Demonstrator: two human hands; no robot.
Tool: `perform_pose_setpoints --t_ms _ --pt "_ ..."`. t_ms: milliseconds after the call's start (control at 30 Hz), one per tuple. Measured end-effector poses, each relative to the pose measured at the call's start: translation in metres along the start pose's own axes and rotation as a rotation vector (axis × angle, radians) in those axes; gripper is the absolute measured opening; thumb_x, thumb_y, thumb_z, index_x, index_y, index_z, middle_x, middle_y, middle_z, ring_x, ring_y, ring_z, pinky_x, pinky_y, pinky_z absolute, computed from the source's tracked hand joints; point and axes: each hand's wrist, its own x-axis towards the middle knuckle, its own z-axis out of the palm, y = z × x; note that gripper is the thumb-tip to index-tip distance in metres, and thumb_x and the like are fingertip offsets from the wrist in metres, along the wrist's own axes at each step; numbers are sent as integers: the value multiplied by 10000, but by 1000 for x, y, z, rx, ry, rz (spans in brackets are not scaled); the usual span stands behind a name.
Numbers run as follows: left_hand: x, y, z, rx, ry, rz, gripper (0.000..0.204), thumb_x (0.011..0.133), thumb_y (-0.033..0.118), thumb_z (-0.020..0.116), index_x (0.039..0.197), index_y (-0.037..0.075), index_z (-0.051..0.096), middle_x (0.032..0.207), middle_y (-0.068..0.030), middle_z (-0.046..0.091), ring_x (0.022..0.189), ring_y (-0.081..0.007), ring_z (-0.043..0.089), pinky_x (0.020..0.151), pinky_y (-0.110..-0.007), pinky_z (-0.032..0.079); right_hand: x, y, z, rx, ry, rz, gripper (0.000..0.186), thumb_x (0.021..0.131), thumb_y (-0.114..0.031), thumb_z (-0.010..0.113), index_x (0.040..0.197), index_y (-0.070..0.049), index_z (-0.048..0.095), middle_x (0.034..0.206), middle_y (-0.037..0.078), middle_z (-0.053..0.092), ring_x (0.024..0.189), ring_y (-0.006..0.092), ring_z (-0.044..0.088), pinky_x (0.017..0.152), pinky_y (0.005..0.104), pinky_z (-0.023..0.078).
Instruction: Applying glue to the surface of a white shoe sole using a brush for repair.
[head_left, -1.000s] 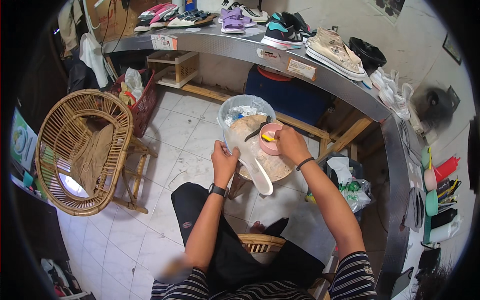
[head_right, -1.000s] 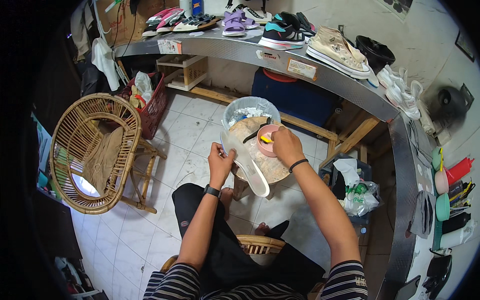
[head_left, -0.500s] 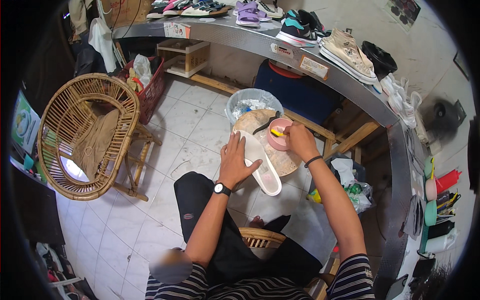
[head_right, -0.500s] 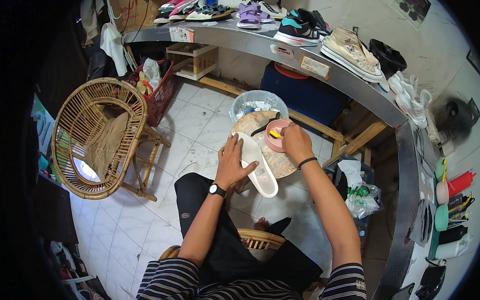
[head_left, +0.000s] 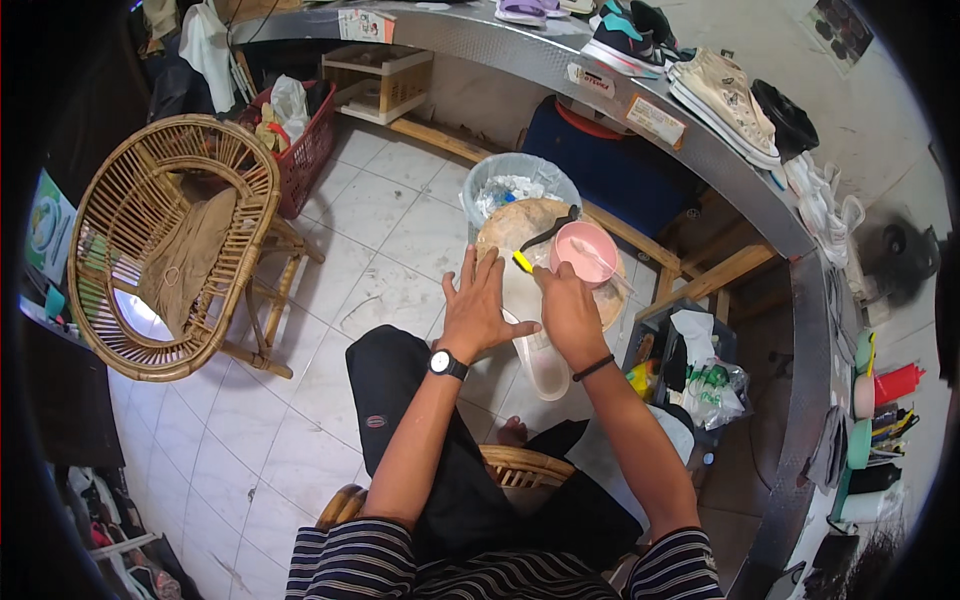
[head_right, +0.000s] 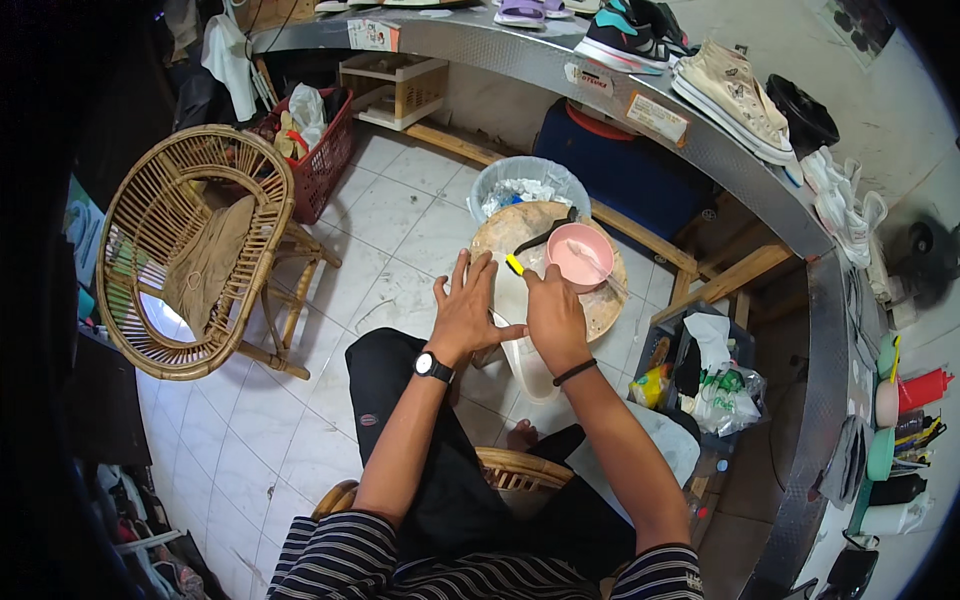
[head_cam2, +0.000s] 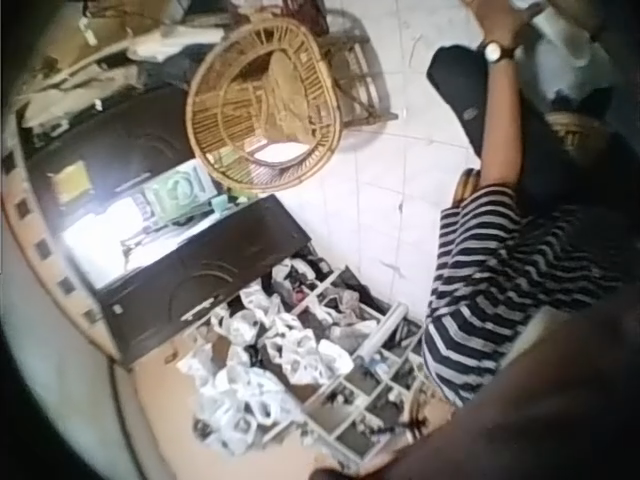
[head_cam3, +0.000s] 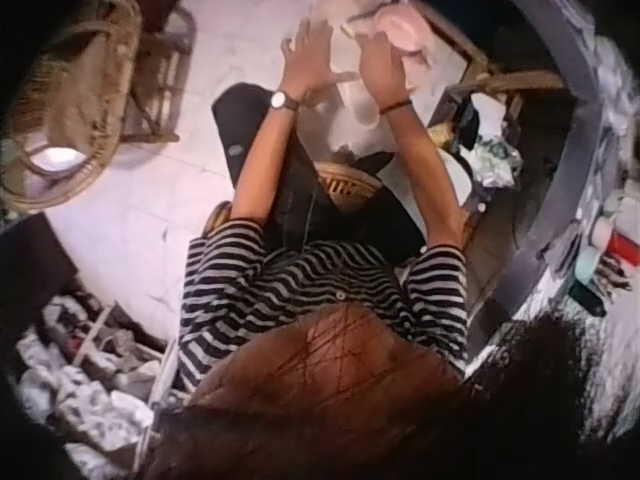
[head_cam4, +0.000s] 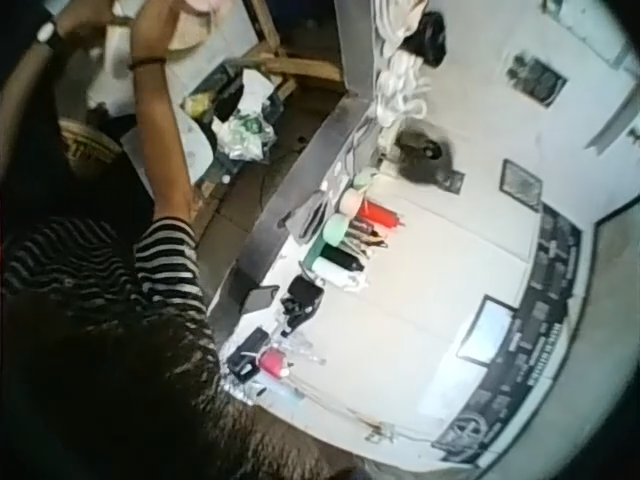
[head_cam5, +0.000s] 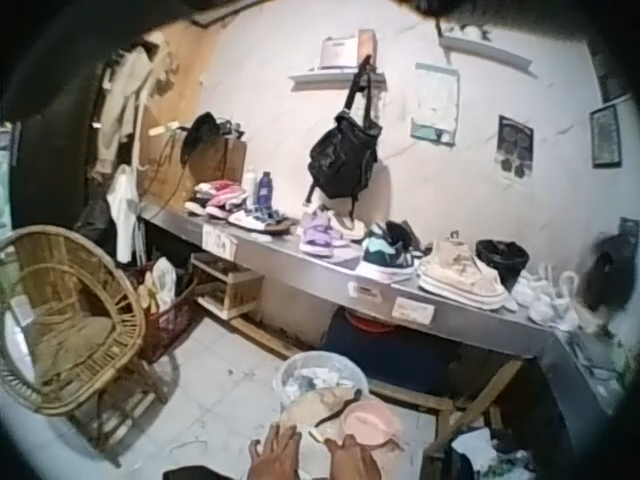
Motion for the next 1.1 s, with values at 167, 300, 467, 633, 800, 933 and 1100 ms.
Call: perform_pose_setpoints --t_ms 167,300,467,633,800,933,1100 --pt "1 -9 -2 -15 -53 21 1345 577 737 873 1591 13 367 1685 -146 328 1609 -379 157 1179 -688 222 0 2 3 -165 -313 71 312 891 -16 603 1182 -22 714 1030 220 648 922 406 713 805 490 581" --pt "5 -15 4 3 -61 45 1395 563 824 822 1607 28 349 1703 -144 298 1604 -391 162 1143 -706 220 8 -2 8 -118 47 -247 290 888 -9 594 1152 -33 712 995 205 641 841 409 714 756 508 577" --pt "5 -18 7 -74 -68 5 1414 553 817 835 1618 38 327 1725 -165 242 1612 -406 129 1141 -701 216 -1 1 1 39 -49 -56 261 872 -19 638 1108 -50 746 937 189 634 860 407 674 764 494 547" --pt "5 -16 7 -96 -126 -18 1415 543 744 897 1630 57 308 1749 -144 172 1613 -403 121 1150 -699 222 2 5 1 47 -29 -122 306 870 -19 620 1143 -62 751 965 193 644 848 415 693 759 503 565" --pt "7 -21 5 -155 -158 -37 1429 526 750 898 1640 82 301 1743 -142 182 1584 -456 167 1165 -680 213 0 12 18 -17 23 -64 319 880 -35 606 1162 -72 750 965 192 643 842 409 682 767 505 561" --pt "4 -19 12 -158 -129 1 1436 524 751 897 1617 30 308 1725 -163 177 1556 -505 183 1197 -634 229 -13 31 22 72 -37 -64 310 880 -40 617 1153 -73 761 952 189 653 849 407 686 767 500 563" --pt "-2 -15 19 -161 -56 86 1402 536 749 893 1584 -3 344 1694 -203 202 1513 -530 230 1191 -603 265 -13 38 26 62 143 -122 315 870 -36 629 1149 -82 767 1009 185 665 883 411 693 778 508 563"
